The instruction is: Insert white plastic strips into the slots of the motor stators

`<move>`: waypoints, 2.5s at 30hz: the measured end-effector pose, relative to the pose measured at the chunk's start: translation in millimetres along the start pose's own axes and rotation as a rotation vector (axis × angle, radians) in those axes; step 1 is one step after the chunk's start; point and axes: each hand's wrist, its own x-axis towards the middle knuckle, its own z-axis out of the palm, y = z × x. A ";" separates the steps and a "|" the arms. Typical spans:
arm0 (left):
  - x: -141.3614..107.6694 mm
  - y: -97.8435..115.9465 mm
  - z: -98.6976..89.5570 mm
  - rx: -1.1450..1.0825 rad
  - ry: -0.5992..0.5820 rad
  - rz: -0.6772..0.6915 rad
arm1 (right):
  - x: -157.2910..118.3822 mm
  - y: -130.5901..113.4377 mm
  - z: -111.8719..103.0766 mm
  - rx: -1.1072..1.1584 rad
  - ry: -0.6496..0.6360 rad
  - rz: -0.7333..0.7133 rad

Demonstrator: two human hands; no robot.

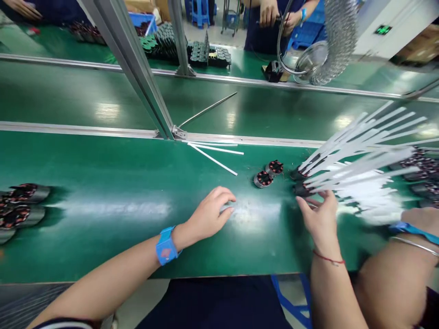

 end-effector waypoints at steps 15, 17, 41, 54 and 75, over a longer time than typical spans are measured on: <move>50.2 16.7 30.3 0.666 0.044 0.264 | 48.1 -144.2 45.6 0.086 -0.294 -0.639; 22.3 9.3 14.4 0.595 0.009 0.255 | 51.7 -166.2 74.6 -0.042 -0.484 -0.682; -7.5 -46.2 -46.0 -0.280 0.118 -0.533 | 2.0 -132.2 55.6 0.152 -1.007 -0.452; -14.2 -51.5 -31.7 -0.597 0.062 -0.481 | -22.5 -155.3 81.3 0.342 -1.114 -0.433; -18.5 -31.7 -21.5 -0.346 0.330 -0.323 | -35.3 -148.3 93.0 0.692 -1.183 0.162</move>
